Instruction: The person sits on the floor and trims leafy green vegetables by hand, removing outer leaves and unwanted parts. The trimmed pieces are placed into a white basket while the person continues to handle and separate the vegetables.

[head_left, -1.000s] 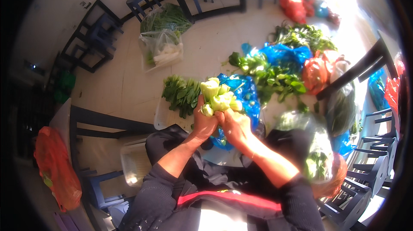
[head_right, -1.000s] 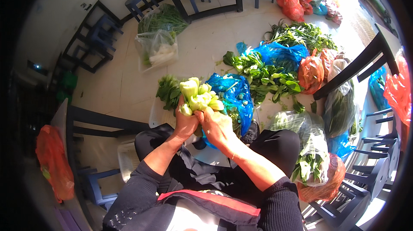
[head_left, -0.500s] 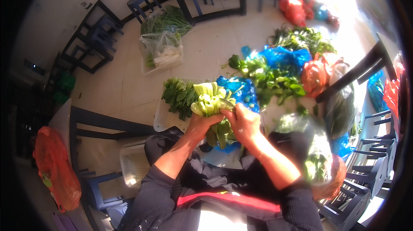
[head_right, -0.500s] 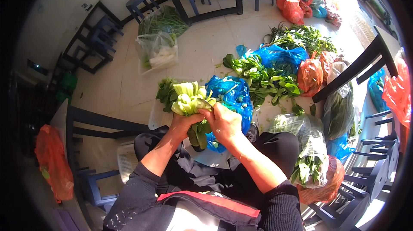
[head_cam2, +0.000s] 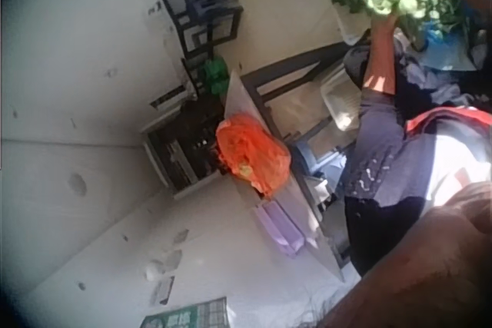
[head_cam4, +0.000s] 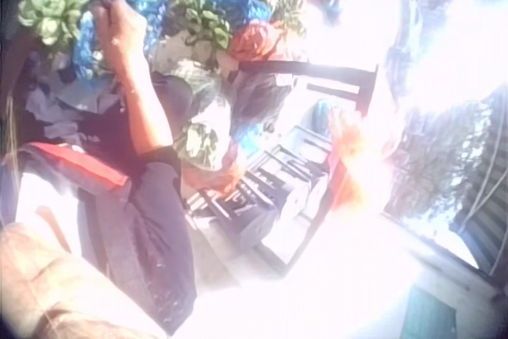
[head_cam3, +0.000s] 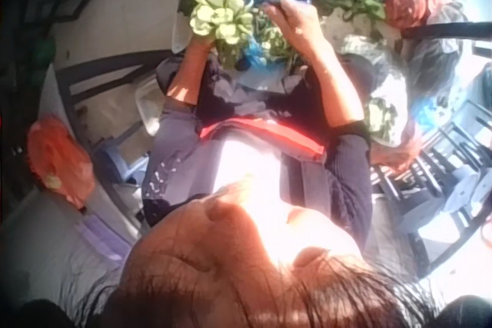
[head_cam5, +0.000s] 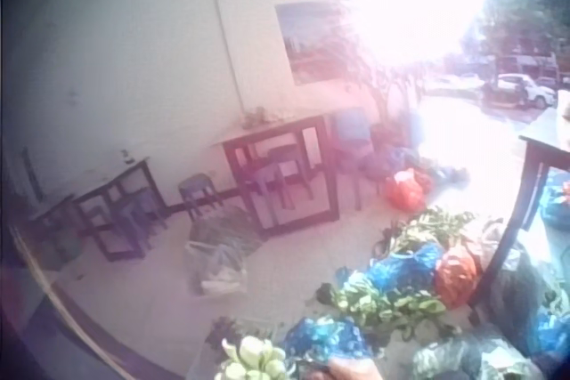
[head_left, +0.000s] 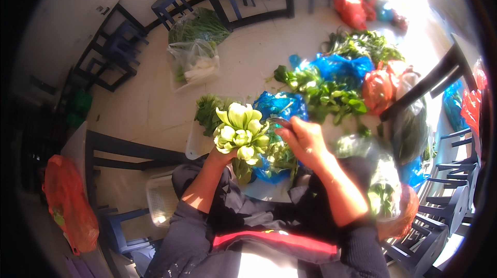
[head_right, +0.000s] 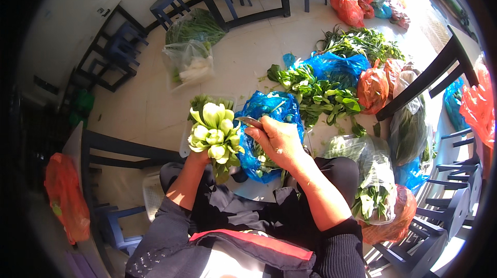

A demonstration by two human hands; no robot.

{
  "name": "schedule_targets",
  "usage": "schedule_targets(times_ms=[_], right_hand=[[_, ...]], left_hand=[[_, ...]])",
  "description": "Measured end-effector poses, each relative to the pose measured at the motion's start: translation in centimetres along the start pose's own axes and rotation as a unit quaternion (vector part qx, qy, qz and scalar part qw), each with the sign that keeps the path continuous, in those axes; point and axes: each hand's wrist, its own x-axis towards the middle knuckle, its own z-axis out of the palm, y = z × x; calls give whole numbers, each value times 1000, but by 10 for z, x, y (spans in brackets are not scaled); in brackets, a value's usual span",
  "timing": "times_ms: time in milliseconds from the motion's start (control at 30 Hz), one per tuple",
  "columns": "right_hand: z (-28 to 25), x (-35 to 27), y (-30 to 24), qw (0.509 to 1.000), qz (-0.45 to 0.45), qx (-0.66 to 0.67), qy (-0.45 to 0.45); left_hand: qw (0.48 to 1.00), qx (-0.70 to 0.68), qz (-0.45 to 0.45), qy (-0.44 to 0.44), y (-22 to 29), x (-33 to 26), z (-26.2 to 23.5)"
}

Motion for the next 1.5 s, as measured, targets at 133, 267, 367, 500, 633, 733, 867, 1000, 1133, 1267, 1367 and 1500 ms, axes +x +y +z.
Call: schedule_targets(times_ms=[133,267,367,500,633,733,867,1000,1133,1267,1367,1500], right_hand=[[4,-1,-1,996,-75,-30,-31],[7,-3,-4,993,-93,-58,-47],[17,-7,-1,992,-93,-87,-20],[31,-13,4,995,-60,-82,0],[35,-15,-3,995,-14,-88,-35],[62,-21,1,999,23,-37,-11],[57,-24,9,1000,-20,19,16],[13,-7,-10,990,8,135,28],[13,-8,-5,997,-25,45,-61],[11,-7,-13,990,-56,29,-123],[7,-7,-12,986,-84,23,-139],[13,-13,-8,987,-98,38,-123]], left_hand=[[977,-166,-138,1,-13,-4,-11],[970,-164,-179,12,-20,-11,-16],[973,-149,-174,9,-16,-12,-12],[989,-87,-117,-17,-14,-15,-5],[987,-109,-115,-14,-10,-16,-4],[985,-109,-136,6,-26,-21,-15],[986,-113,-120,5,-20,-16,-15],[969,-188,-154,43,-12,-19,-28],[842,-483,-173,-167,-3,-20,9],[798,-541,-192,-183,-5,-28,22],[789,-551,-199,-182,-8,-31,25],[783,-558,-210,-177,-13,-30,27]])
